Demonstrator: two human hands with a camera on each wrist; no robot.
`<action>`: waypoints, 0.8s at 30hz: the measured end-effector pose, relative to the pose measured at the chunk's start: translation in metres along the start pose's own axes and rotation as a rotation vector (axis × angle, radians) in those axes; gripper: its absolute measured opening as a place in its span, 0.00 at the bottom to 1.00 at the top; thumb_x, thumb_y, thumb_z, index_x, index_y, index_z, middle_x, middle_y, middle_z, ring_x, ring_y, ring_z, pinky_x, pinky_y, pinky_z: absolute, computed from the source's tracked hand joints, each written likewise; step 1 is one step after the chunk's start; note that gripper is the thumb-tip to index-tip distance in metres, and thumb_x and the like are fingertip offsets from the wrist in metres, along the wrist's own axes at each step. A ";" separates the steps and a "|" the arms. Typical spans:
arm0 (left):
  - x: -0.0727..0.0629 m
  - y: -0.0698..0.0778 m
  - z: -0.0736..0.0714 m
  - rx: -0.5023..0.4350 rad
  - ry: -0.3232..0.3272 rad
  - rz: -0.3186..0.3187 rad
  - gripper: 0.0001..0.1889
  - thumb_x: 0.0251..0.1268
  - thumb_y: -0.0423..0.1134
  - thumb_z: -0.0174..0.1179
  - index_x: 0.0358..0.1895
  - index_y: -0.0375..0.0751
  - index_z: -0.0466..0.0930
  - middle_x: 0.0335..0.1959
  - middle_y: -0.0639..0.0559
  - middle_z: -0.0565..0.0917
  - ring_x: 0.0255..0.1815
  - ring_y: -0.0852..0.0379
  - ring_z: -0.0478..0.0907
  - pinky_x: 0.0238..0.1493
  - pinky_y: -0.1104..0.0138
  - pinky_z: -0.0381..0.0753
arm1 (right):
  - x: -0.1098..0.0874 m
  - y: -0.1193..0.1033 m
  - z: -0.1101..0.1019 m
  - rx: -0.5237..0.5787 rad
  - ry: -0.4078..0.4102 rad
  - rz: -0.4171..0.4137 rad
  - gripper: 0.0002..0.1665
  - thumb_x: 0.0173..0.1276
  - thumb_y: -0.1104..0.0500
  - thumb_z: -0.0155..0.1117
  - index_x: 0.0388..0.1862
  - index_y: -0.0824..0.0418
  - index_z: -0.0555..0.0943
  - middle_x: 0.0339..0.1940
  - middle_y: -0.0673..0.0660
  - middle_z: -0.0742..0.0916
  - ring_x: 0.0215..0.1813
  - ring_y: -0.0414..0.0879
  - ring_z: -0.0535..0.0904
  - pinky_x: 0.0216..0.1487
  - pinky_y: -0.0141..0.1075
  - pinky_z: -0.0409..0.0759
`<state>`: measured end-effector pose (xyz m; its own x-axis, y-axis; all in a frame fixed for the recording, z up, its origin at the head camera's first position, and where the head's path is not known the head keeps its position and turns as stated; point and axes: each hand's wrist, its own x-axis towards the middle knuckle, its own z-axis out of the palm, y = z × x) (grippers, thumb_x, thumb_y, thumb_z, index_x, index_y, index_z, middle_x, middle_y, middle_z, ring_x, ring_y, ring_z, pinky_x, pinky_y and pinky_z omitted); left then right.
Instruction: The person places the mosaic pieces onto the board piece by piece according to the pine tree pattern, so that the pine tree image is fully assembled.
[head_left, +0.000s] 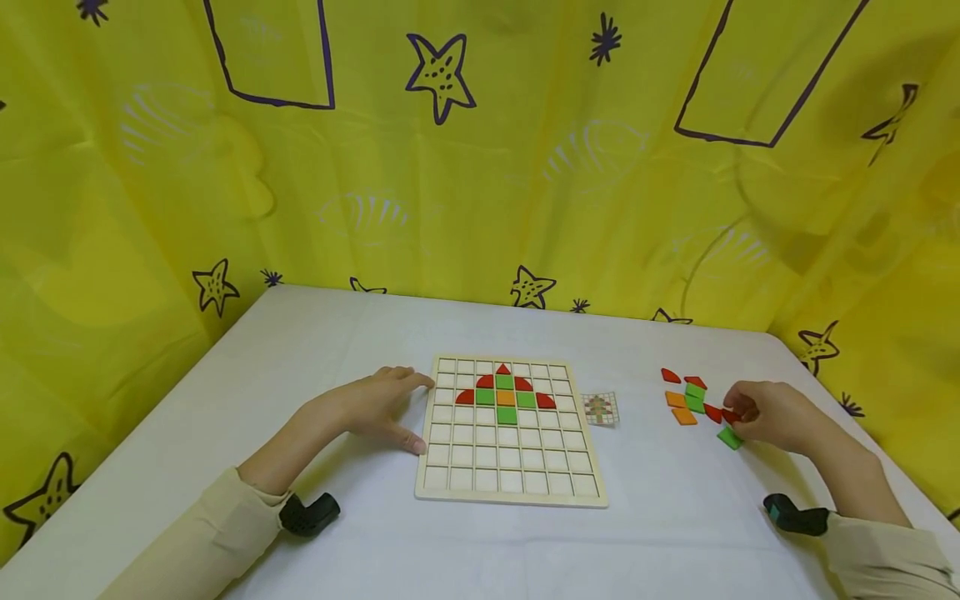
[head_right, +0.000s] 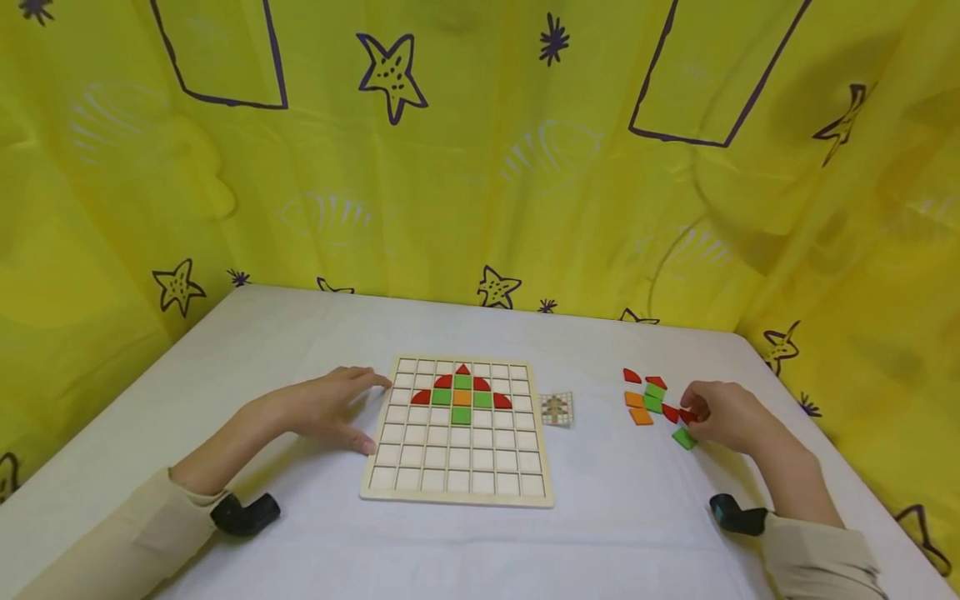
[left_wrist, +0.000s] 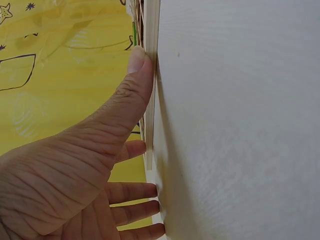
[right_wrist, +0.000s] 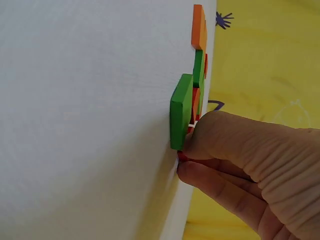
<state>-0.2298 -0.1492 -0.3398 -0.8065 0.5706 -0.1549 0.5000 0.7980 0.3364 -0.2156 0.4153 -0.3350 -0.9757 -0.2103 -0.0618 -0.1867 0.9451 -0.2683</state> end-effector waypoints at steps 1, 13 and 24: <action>0.000 0.000 0.001 -0.004 -0.002 -0.002 0.48 0.53 0.63 0.75 0.74 0.45 0.66 0.76 0.32 0.64 0.77 0.33 0.59 0.72 0.38 0.64 | 0.000 0.000 0.001 -0.009 0.006 -0.002 0.13 0.58 0.68 0.75 0.40 0.67 0.82 0.32 0.53 0.85 0.35 0.49 0.77 0.40 0.43 0.82; 0.001 -0.003 0.003 -0.006 0.003 0.000 0.48 0.53 0.63 0.74 0.74 0.45 0.66 0.76 0.33 0.65 0.77 0.33 0.59 0.72 0.39 0.64 | 0.003 -0.006 0.003 -0.071 0.013 0.009 0.15 0.55 0.66 0.76 0.36 0.64 0.78 0.29 0.52 0.80 0.33 0.50 0.72 0.36 0.41 0.76; 0.002 -0.003 0.002 0.009 0.003 0.000 0.49 0.53 0.64 0.74 0.75 0.45 0.66 0.76 0.34 0.65 0.77 0.34 0.60 0.71 0.39 0.66 | 0.000 -0.001 0.001 -0.026 0.019 0.002 0.15 0.59 0.68 0.72 0.44 0.68 0.79 0.34 0.56 0.86 0.35 0.50 0.77 0.40 0.46 0.82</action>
<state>-0.2326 -0.1500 -0.3432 -0.8072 0.5703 -0.1519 0.5031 0.7995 0.3281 -0.2151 0.4144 -0.3354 -0.9780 -0.2038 -0.0444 -0.1873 0.9517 -0.2431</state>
